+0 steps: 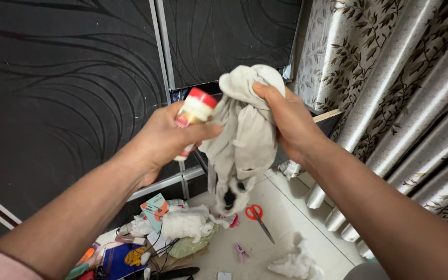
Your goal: The person wipes the inside of an open drawer with a white cloth, then places a white power adapter, a light blue cylindrical container, and a red-capped jar into the drawer. The person also handles a small light green drawstring pouch.
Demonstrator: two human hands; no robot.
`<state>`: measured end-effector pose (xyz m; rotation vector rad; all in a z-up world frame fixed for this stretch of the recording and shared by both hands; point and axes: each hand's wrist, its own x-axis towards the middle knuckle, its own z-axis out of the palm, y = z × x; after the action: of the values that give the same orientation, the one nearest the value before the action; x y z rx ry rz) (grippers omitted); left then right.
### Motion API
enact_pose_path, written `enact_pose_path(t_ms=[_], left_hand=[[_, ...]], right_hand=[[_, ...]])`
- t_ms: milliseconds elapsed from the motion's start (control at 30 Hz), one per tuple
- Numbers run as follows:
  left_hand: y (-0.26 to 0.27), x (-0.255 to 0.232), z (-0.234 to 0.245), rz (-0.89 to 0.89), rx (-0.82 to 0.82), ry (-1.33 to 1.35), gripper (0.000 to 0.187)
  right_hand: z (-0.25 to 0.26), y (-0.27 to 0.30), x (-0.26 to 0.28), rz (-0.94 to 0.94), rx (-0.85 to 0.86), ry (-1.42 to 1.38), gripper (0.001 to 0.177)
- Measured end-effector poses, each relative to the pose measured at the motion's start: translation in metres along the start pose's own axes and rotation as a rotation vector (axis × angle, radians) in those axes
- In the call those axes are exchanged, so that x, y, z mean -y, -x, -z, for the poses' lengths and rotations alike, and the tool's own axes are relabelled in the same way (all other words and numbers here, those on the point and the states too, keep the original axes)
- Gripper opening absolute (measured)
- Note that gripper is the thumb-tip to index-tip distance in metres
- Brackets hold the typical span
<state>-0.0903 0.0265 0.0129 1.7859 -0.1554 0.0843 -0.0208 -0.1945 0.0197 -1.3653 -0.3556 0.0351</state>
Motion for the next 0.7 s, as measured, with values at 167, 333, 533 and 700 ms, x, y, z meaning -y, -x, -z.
enact_pose_path(t_ms=[167,333,533,700], left_hand=[[0.003,0.014,-0.004,-0.18,0.037,-0.119,0.055],[0.005,0.01,-0.009,-0.104,-0.146,-0.587,0.045],[0.02,-0.011,-0.012,-0.234,-0.09,-0.672,0.039],[0.019,-0.014,-0.019,-0.371,0.073,-0.096,0.043]], right_hand=[[-0.03,0.032,0.008,0.143,0.172,0.239,0.047],[-0.058,0.046,-0.021,0.36,0.273,0.226,0.041],[-0.053,0.035,-0.003,0.183,0.11,0.08,0.039],[-0.043,0.025,-0.003,-0.089,0.085,0.136,0.043]])
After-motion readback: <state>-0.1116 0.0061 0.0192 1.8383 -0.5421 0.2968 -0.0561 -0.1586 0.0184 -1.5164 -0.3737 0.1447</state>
